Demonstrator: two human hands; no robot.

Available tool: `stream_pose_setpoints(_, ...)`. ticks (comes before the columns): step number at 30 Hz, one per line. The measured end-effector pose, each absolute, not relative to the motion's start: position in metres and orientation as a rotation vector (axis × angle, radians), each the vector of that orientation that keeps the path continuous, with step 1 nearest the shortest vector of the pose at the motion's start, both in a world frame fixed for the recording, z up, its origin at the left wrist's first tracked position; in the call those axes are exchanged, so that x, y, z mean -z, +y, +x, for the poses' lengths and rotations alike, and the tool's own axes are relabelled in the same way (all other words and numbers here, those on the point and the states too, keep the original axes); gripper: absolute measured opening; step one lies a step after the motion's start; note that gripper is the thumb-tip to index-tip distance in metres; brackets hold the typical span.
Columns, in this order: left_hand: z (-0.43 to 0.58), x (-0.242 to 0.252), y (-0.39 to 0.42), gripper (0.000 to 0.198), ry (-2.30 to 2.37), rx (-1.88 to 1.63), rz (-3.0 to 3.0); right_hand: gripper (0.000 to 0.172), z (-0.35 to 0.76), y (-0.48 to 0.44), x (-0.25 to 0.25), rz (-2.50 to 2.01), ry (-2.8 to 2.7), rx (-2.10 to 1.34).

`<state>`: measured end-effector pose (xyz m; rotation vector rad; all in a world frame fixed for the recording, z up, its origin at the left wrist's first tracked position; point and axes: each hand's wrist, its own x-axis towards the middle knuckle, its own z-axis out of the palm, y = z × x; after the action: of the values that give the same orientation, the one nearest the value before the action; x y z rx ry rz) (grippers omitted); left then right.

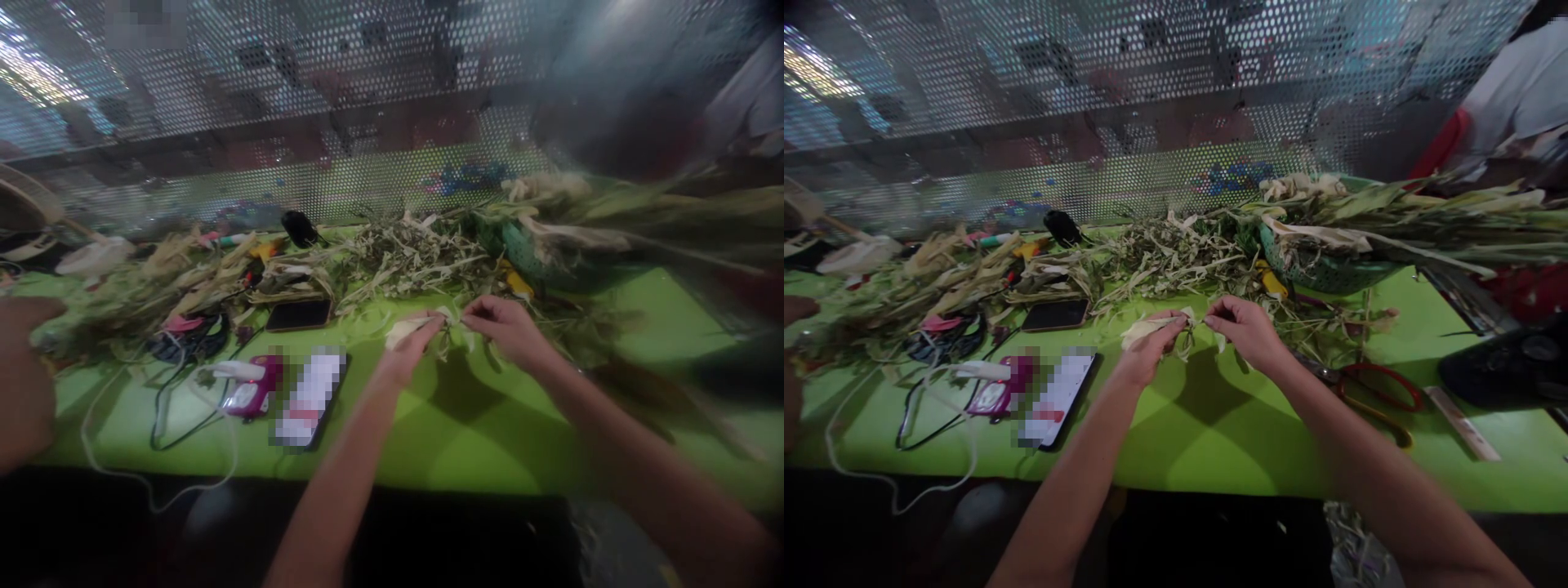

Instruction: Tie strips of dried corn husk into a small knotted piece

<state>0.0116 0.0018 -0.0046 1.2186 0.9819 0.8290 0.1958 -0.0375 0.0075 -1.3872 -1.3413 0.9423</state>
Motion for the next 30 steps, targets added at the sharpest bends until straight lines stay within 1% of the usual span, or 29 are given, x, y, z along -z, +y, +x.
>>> stream_pose_setpoints(7, 0.013, 0.003, 0.003, 0.027, 0.983, -0.793, 1.386, 0.032, 0.194, -0.035, -0.007, -1.394, -1.328, -1.073)
stream_pose_setpoints(10, 0.015, 0.004, 0.002, 0.024, 0.936, -0.809, 1.418, 0.034, 0.191, -0.035, -0.002, -1.35, -1.219, -1.092)
stream_pose_setpoints(17, 0.018, 0.006, 0.001, 0.022, 0.957, -0.803, 1.4, 0.028, 0.185, -0.035, 0.003, -1.296, -1.071, -1.076)
stream_pose_setpoints(23, 0.016, 0.004, 0.002, 0.023, 0.964, -0.798, 1.434, 0.026, 0.179, -0.037, -0.001, -1.301, -1.058, -1.001)
stream_pose_setpoints(30, 0.014, 0.004, 0.003, 0.023, 0.894, -0.764, 1.48, 0.024, 0.177, -0.04, -0.001, -1.295, -1.001, -1.025)
